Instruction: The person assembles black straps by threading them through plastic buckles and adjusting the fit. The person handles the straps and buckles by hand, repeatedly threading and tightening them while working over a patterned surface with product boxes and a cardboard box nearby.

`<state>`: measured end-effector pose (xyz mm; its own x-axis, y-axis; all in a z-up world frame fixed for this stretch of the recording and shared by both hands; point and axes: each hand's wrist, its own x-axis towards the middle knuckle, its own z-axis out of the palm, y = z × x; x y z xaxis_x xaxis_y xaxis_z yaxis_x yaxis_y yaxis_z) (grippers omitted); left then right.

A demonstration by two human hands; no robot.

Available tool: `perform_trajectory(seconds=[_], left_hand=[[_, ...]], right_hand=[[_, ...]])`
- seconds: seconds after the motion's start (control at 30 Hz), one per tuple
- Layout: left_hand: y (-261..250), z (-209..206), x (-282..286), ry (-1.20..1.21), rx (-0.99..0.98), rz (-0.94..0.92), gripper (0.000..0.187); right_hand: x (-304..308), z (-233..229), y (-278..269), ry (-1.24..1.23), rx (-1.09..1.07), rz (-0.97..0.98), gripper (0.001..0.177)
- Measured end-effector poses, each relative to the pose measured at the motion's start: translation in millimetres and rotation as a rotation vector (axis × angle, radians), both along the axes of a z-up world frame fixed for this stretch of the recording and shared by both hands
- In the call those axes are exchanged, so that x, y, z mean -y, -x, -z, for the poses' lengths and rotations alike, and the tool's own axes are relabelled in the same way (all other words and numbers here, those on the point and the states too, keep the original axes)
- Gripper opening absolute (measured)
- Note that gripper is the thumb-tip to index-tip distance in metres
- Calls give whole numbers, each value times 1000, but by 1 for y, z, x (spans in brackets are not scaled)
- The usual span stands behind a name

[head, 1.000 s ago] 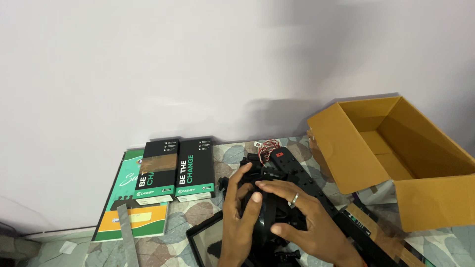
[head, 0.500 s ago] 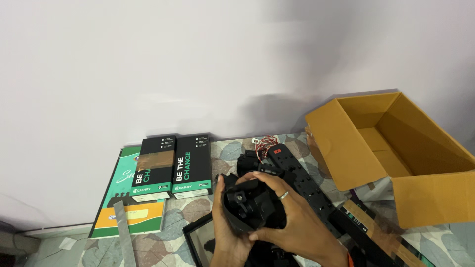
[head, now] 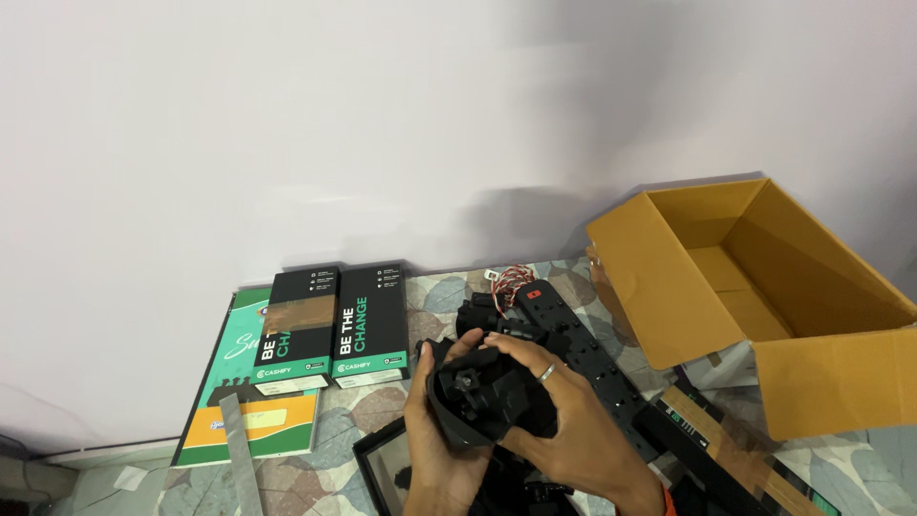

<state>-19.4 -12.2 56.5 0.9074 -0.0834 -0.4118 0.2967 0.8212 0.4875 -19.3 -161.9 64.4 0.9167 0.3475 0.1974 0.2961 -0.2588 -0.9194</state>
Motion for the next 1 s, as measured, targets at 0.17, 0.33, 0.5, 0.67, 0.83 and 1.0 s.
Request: perform_trajectory(seconds=[0.17, 0.33, 0.5, 0.67, 0.83, 1.0], left_hand=[[-2, 12, 4, -226, 68, -34, 72], [-9, 32, 8, -550, 264, -147, 56], [-23, 50, 8, -833, 506, -162, 50], [-31, 53, 19, -958, 580, -56, 52], [-38, 35, 52, -1088, 744, -1, 57], [-42, 8, 96, -1062, 879, 131, 62]], right_hand=[[2, 2, -2, -31, 4, 112, 80], [10, 2, -8, -45, -46, 220, 86], [22, 6, -16, -161, -40, 233, 83], [39, 11, -22, -278, -221, 296, 85], [68, 11, -23, -304, 54, 426, 79], [113, 5, -20, -407, 19, 497, 69]])
